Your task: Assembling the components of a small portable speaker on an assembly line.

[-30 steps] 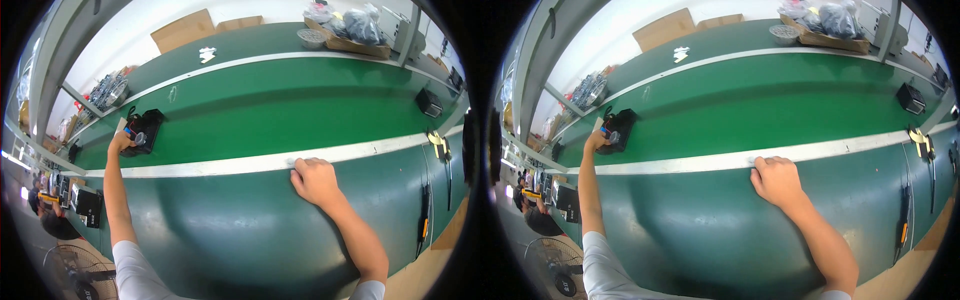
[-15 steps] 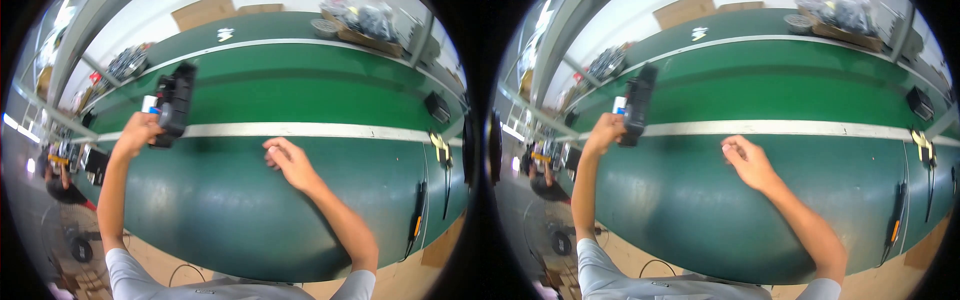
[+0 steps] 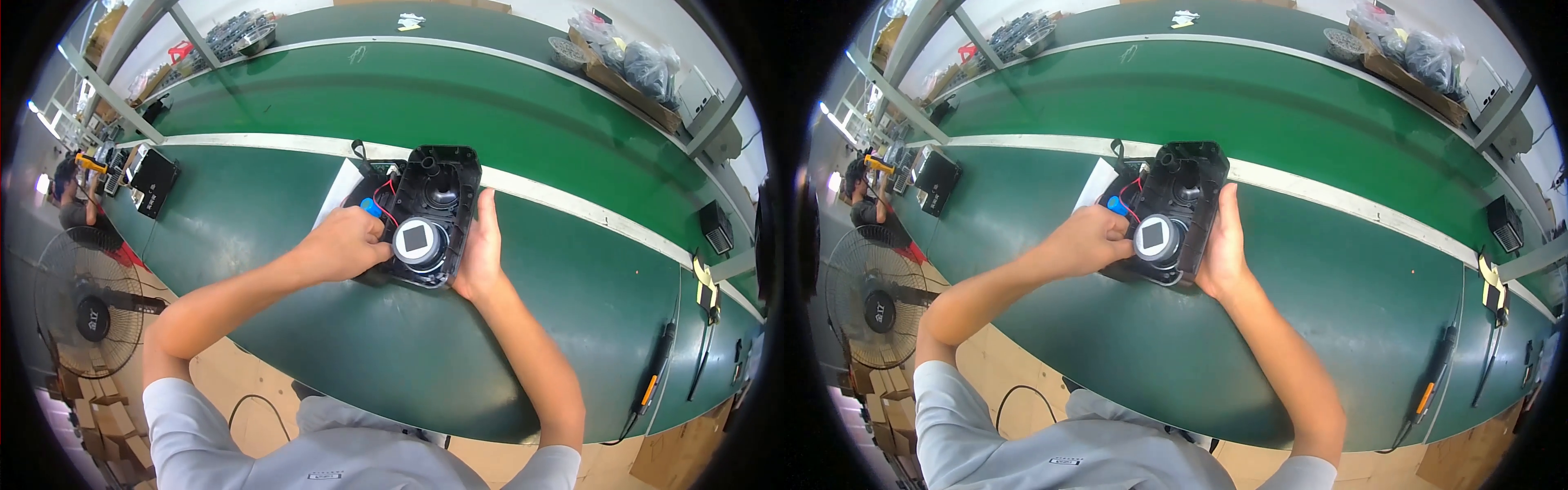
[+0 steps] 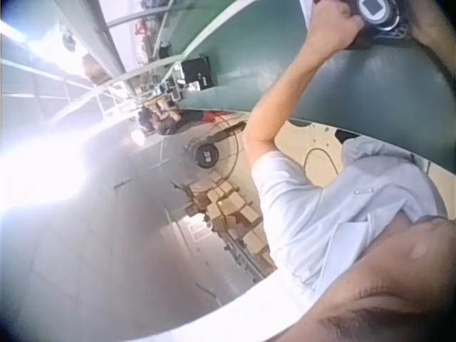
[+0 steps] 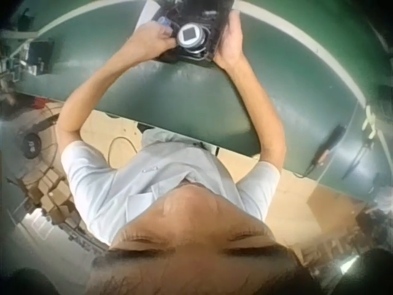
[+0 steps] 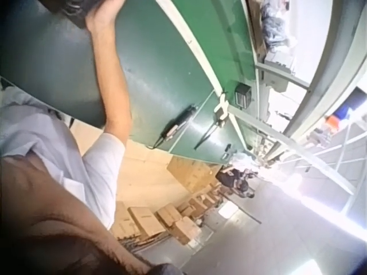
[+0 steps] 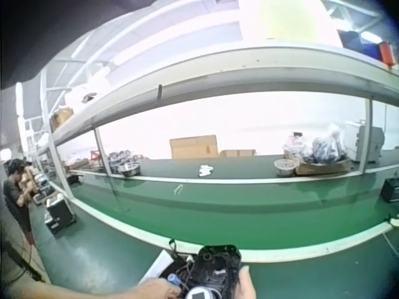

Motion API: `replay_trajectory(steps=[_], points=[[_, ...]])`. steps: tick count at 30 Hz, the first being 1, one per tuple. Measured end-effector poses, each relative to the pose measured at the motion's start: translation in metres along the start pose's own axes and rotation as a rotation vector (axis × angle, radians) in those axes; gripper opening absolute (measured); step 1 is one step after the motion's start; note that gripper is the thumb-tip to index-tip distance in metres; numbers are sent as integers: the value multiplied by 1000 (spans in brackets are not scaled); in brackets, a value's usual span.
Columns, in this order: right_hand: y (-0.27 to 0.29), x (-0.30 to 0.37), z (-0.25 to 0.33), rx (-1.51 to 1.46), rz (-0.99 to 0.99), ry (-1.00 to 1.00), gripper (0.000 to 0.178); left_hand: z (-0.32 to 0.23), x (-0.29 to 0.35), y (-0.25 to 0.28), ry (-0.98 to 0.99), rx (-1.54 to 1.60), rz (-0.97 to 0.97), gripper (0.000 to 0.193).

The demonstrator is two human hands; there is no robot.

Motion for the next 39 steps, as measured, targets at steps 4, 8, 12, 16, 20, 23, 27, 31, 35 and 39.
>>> replay_trajectory(steps=[4, 8, 12, 16, 20, 23, 27, 31, 35, 39], points=[[7, 0, 5, 79, -70, -5, 80, 3, 2, -12, 157, 250, 55, 37], [24, 1, 15, 71, -75, -140, 70, -26, 37, 4, -157, 33, -58, 28], [24, 1, 23, 153, -104, -218, 65, 14, 63, 31, 26, -128, -526, 29], [27, 0, 38, 221, -85, -198, 53, 57, 73, -6, 113, 146, -414, 35], [24, 10, 62, 341, -140, -276, 48, 55, 100, -38, 99, 411, -275, 38], [25, 18, 74, 416, -235, -293, 46, 18, 118, -40, 31, 461, 6, 34], [13, 16, 79, 467, -234, -263, 48, -7, 115, 4, -314, 289, -55, 22], [-1, 19, 79, 493, -239, -178, 49, -10, 55, 29, -682, -109, -393, 17], [-19, 28, 81, 624, -307, -87, 62, 13, -6, 47, -678, -65, -201, 16], [-36, 31, 83, 846, -285, -34, 67, 23, -48, 56, -504, -26, -135, 19]])
Point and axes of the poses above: each hand's wrist, its own x-axis away from the middle knuckle, its own y-axis out of the back of the hand, z = x × y, the point moved 4 cm from there along -x, towards the middle knuckle, and after that the axes turned 10 degrees about x, right-handed, at the moved point
